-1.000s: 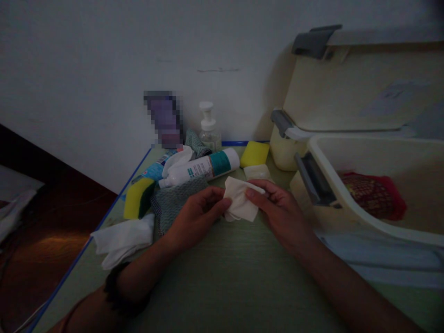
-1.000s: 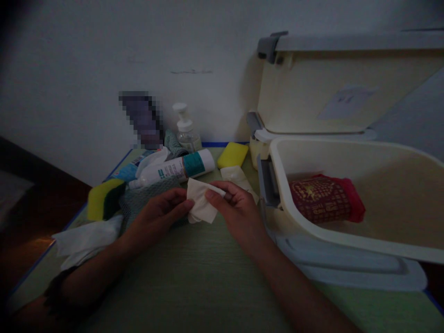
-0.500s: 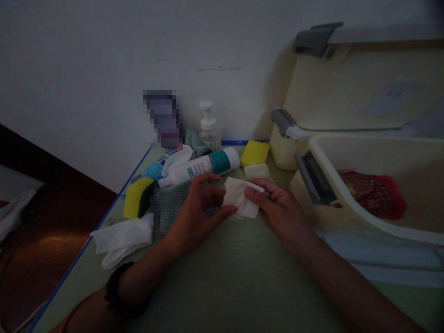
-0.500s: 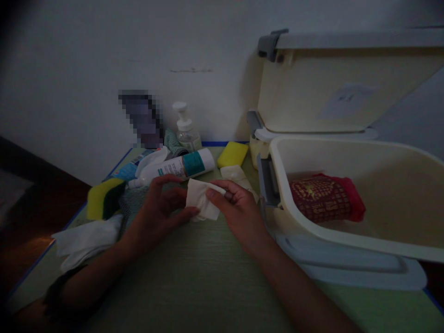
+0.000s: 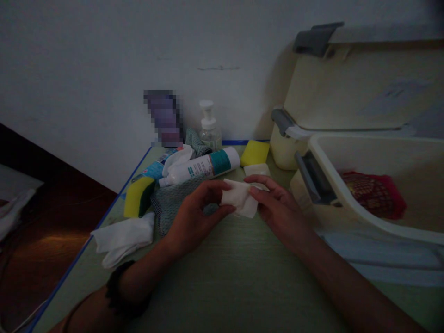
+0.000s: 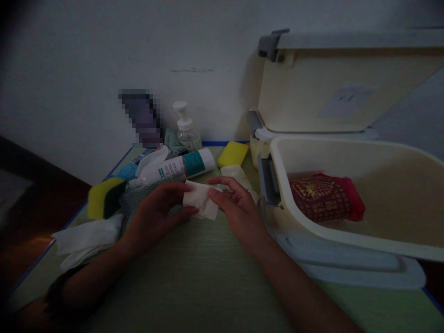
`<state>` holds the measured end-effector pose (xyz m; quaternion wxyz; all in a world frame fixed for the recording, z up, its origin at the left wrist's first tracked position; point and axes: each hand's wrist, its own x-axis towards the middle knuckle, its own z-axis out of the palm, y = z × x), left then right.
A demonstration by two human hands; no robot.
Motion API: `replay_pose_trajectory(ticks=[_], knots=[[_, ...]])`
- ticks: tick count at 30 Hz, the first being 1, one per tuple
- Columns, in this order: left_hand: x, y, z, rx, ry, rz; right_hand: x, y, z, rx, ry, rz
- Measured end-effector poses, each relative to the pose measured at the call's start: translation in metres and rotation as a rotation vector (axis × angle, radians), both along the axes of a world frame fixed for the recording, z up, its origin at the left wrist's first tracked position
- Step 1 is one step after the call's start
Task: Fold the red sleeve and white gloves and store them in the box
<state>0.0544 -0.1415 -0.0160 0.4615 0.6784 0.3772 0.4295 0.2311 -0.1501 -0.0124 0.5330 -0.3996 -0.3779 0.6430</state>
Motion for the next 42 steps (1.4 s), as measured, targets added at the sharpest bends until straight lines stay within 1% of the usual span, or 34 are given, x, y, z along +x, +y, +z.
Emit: replay_pose_trajectory(ticks=[5,9,14,20,26,31,33,37,40,42], knots=[[-0.0015,0.0010,-0.0014,0.028,-0.023,0.026,-0.0025,0.0001,0.0033,0.006,0.036,-0.047],[-0.0015,0.0009,-0.0016,0.035,0.014,0.047,-0.0025,0.0004,0.0028,-0.043,-0.031,-0.092],[-0.0005,0.0003,-0.0002,0.028,0.032,0.041,-0.0005,0.0017,-0.0005,-0.026,-0.073,-0.038],[0.0002,-0.0009,0.0006,0.041,0.070,0.044,-0.0022,0.0004,0.0025,-0.022,-0.132,-0.036],[0.0013,-0.0004,0.0033,-0.013,-0.006,0.080,-0.0033,-0.0011,0.0066,0.030,-0.180,0.004],[0.0014,0.0011,0.0037,-0.037,-0.046,0.052,-0.0044,-0.0027,0.0091,0.043,-0.146,0.010],[0.0019,0.0010,0.0038,-0.080,-0.087,0.026,-0.0043,-0.0028,0.0084,0.040,-0.150,-0.015],[0.0015,0.0023,0.0028,-0.238,-0.197,-0.035,-0.0034,-0.0027,0.0056,0.064,-0.174,-0.025],[-0.0002,0.0047,0.0015,-0.296,-0.188,-0.061,-0.0034,-0.0033,0.0053,0.093,-0.189,0.007],[-0.0010,0.0059,0.0017,-0.299,-0.163,-0.046,-0.0039,-0.0044,0.0066,0.117,-0.189,0.009]])
